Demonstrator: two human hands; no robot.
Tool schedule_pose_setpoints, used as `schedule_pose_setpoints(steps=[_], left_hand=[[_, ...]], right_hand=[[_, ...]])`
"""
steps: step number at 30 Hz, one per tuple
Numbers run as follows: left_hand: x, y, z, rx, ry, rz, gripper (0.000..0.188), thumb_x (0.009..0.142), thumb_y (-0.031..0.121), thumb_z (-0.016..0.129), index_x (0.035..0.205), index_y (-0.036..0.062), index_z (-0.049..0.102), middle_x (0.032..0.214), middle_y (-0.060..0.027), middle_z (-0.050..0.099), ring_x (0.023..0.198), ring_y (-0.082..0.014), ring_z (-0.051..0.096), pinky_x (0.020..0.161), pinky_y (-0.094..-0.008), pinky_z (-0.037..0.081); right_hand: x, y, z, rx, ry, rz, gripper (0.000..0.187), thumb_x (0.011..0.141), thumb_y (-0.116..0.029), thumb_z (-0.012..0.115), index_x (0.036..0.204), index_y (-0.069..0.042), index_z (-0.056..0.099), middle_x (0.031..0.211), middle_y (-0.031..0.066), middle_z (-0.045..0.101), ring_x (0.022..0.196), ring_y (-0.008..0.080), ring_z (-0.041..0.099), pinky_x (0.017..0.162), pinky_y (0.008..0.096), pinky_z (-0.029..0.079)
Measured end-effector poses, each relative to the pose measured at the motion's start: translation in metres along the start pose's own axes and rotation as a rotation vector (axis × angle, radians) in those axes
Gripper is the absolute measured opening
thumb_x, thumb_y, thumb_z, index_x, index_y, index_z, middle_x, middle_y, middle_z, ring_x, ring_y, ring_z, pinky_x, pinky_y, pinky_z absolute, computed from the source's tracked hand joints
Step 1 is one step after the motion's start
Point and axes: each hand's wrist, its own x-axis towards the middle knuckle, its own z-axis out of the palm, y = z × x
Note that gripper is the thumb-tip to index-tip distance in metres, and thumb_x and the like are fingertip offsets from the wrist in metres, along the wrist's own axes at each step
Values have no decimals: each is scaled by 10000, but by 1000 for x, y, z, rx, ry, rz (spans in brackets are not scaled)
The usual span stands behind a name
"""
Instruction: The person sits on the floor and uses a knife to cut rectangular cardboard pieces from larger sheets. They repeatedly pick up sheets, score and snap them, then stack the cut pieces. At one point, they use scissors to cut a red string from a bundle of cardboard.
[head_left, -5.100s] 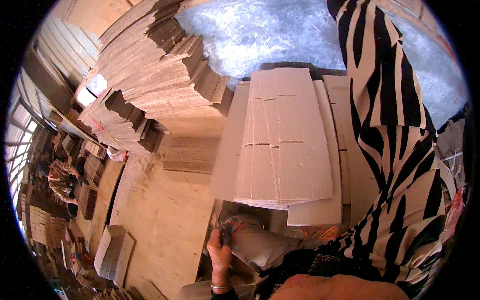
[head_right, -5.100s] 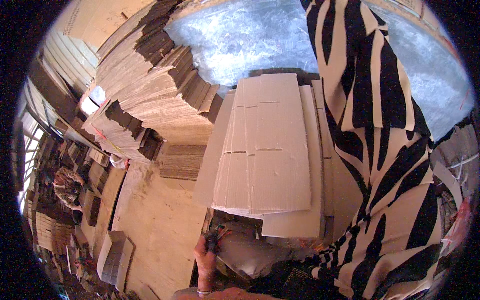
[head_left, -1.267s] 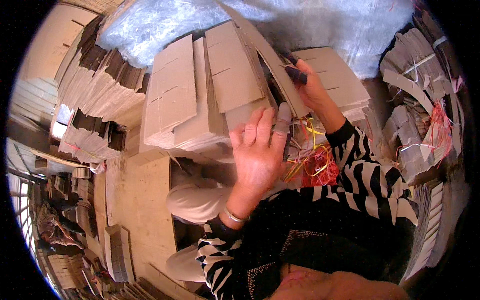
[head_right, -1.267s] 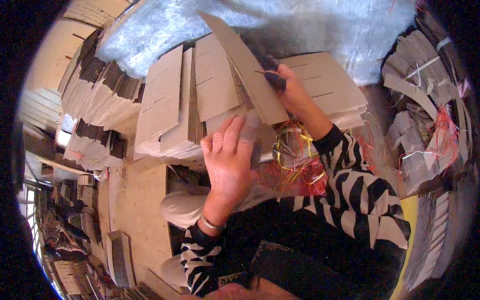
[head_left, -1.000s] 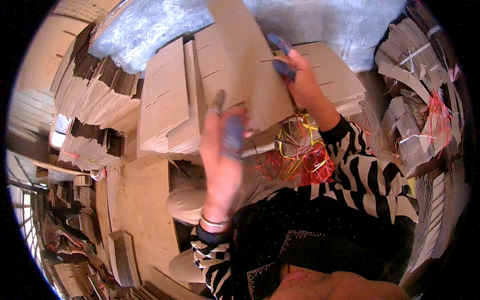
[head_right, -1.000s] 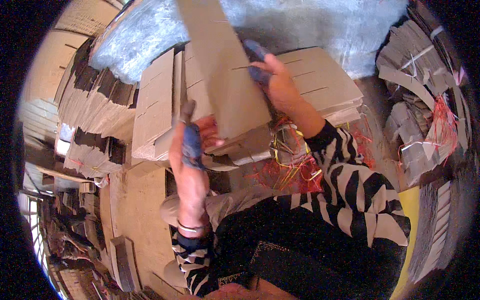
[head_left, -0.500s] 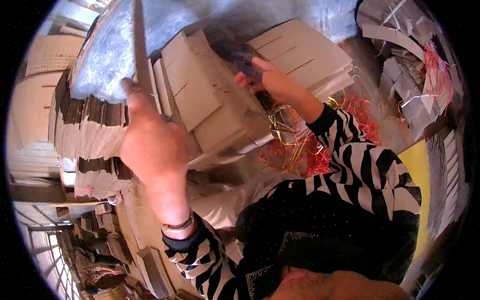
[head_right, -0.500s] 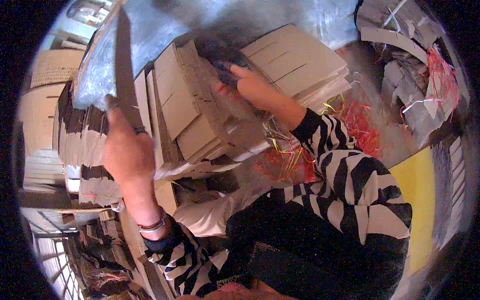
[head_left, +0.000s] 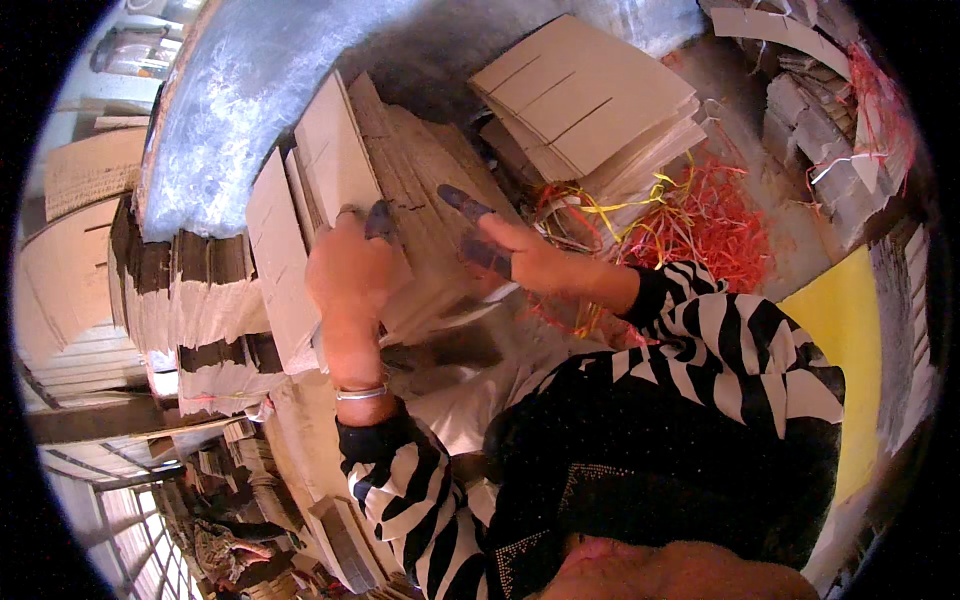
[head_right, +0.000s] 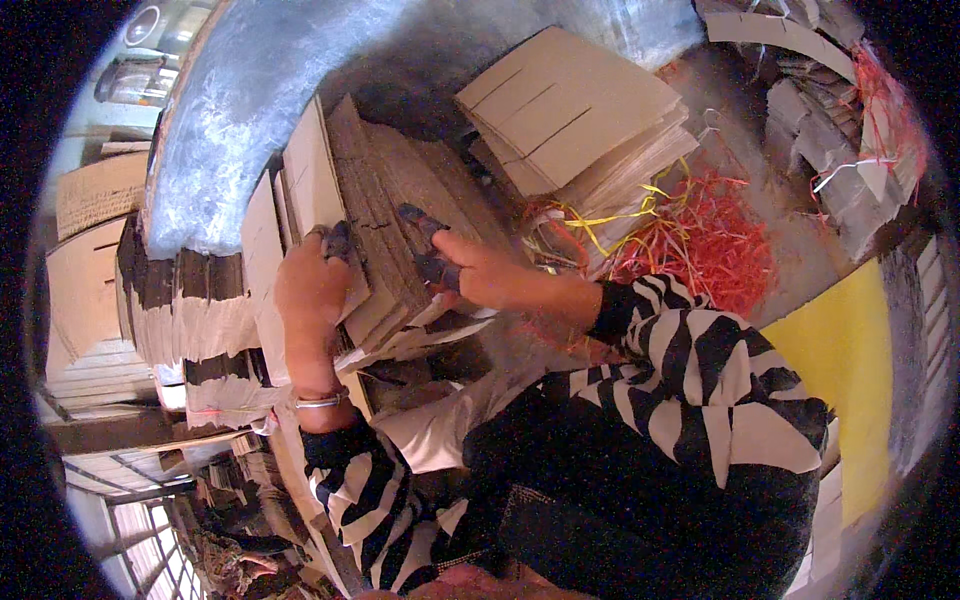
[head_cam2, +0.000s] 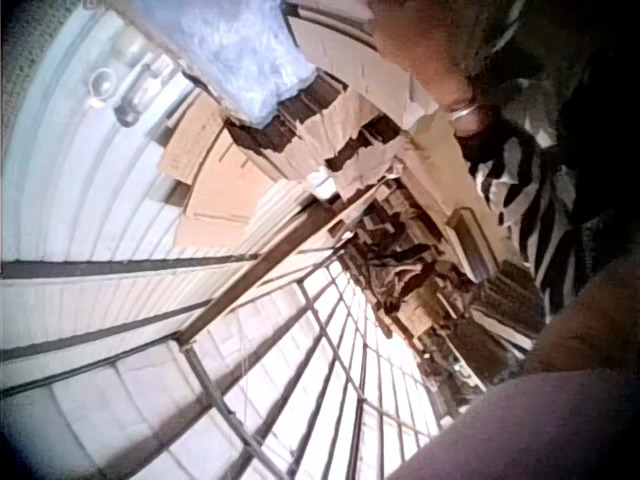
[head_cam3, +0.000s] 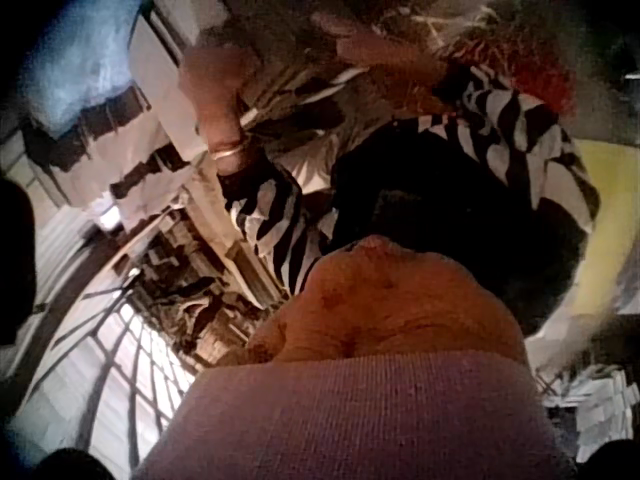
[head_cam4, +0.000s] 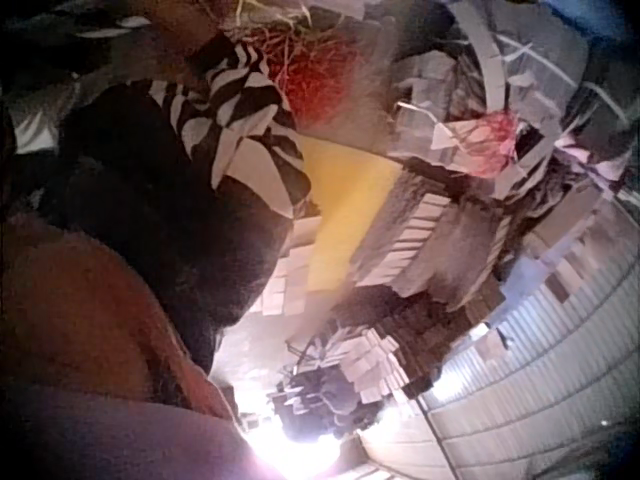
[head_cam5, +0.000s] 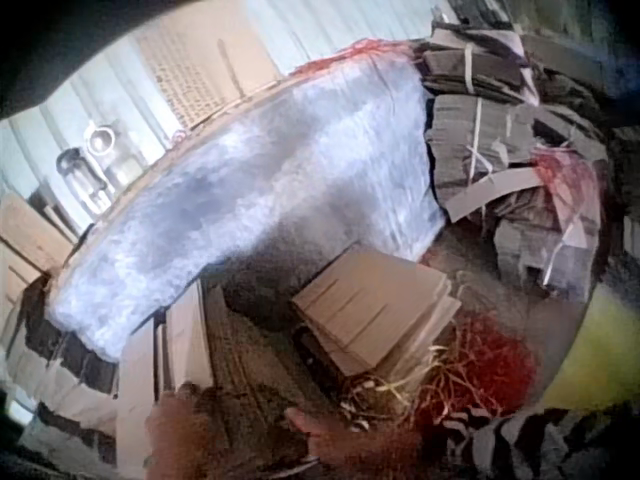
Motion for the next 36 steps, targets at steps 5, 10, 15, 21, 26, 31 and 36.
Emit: schedule_pose_setpoints(steps=[5,10,15,21,26,31,36], left_hand=[[-5,-19,-5,-80,50,39,288,864,197,532,1080,36,634,1077,-204,622,1020,-404,583,847,-482,472],[-11,-36,15,-597,208,191,312,893,192,531,1138,17,614,1084,-208,610,1041,-391,567,855,-449,471],[-54,-26,-23,-887,53,192,714,790,271,700,1386,7,409,1206,-230,565,1089,-404,552,927,-428,433],[-67,-3,-27,-166,270,314,982,627,87,758,1465,-8,254,1326,-257,465,1179,-431,473,968,-466,406],[-67,-5,-1,-93,240,255,972,570,138,783,1422,16,331,1378,-233,417,1271,-386,417,1033,-488,342],[-74,18,1,-91,342,250,1001,485,217,826,1376,32,408,1421,-231,371,1351,-372,336,1052,-599,274],[-127,3,24,-186,668,261,527,769,179,530,1264,-5,532,1394,-305,401,1300,-447,396,1016,-665,273]], right_hand=[[-2,-13,16,201,96,-22,250,978,-217,427,1105,-13,496,893,133,646,815,208,634,750,343,527],[11,-34,-4,717,109,147,405,1010,-361,390,1171,-15,524,987,146,641,866,252,647,818,411,537],[30,-44,4,803,36,282,472,999,-390,355,1119,20,554,980,142,645,874,283,643,814,418,534],[75,-39,-3,639,-164,212,406,972,-432,481,1154,-86,592,1037,68,668,883,218,647,818,407,521],[93,-38,10,616,-139,271,502,950,-477,514,1268,-89,542,1215,74,617,1061,216,602,899,411,488],[80,-58,1,471,-265,-2,461,1005,-347,401,1379,-79,439,1380,54,503,1287,185,451,1111,379,344],[54,-47,34,549,-81,45,474,1007,-383,425,1348,-56,464,1335,93,531,1212,210,514,1033,367,413]])
